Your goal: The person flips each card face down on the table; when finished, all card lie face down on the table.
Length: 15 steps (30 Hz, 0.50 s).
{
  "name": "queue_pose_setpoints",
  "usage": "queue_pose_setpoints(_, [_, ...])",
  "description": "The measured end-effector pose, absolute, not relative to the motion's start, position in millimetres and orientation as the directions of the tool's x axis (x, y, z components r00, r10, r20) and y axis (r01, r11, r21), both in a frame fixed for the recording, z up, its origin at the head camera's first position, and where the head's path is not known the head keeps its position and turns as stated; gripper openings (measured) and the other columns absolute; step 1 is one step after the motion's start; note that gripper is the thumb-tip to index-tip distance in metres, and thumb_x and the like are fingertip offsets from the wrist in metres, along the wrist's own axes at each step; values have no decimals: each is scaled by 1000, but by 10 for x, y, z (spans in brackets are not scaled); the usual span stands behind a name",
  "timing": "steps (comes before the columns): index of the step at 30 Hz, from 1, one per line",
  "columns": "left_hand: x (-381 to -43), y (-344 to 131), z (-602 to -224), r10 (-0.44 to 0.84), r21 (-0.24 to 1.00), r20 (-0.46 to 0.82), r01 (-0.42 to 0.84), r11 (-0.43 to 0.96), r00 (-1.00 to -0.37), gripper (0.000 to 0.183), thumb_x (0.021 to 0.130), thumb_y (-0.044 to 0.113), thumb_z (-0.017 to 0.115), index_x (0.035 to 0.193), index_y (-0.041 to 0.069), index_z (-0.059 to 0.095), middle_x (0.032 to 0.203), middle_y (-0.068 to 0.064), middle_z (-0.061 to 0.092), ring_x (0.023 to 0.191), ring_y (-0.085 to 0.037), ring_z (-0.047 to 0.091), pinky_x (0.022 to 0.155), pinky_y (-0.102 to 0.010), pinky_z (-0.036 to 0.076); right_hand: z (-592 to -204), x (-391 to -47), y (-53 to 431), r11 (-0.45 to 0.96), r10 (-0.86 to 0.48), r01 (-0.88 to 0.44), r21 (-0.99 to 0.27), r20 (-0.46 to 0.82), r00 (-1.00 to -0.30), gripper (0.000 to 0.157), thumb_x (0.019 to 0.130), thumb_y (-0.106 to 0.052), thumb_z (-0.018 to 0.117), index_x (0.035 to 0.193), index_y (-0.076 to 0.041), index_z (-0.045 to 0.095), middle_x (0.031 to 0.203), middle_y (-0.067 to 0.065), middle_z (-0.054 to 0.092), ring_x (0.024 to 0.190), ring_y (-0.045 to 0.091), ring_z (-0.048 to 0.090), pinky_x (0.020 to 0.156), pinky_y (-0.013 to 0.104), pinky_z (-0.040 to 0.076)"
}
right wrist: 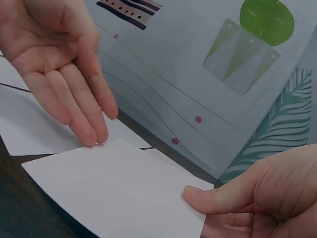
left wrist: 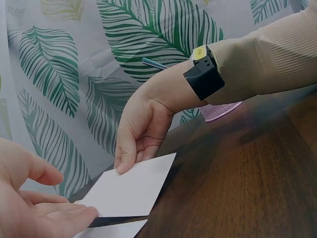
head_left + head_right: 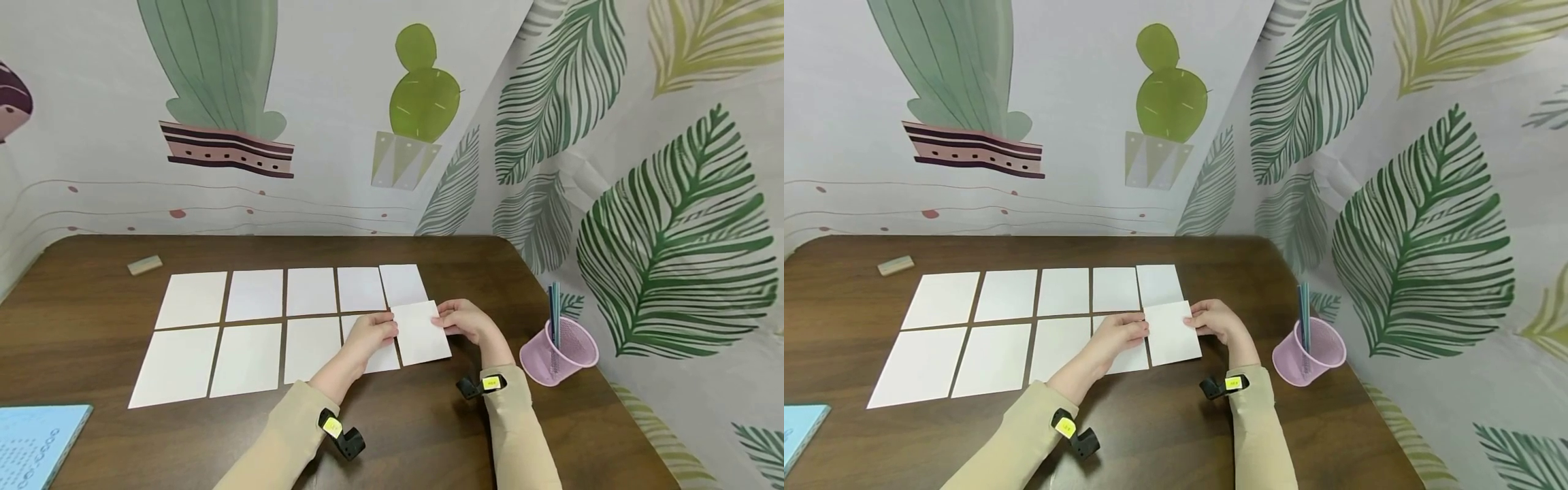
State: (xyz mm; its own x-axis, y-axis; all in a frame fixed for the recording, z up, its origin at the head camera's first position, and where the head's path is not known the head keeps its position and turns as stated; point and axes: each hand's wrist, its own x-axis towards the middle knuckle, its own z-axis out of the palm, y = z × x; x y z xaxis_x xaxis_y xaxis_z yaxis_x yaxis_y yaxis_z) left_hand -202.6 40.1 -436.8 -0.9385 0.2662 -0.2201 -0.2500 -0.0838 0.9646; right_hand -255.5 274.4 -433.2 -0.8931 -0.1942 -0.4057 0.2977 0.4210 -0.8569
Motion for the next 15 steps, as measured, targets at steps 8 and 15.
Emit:
queue_pose_setpoints(8, [-2006, 410, -4375, 289, 963, -242, -265, -41, -926, 45, 93, 4, 51, 133, -15, 47, 134, -31, 52, 124, -40, 54, 103, -42, 49, -4318, -2523, 2695, 506, -94, 301, -808, -398, -912, 36, 87, -5, 70, 115, 14, 56, 96, 11, 64, 79, 13, 65, 85, 38, 59])
queue_pose_setpoints(15, [-2002, 398, -4368, 299, 961, -258, -275, -16, -919, 47, 92, 5, 51, 135, -14, 47, 136, -30, 51, 124, -39, 53, 104, -41, 48, -4315, -2519, 2648, 582, 49, 325, -746, -366, -929, 35, 79, -9, 80, 105, 8, 65, 89, 10, 65, 73, 14, 64, 75, 32, 60])
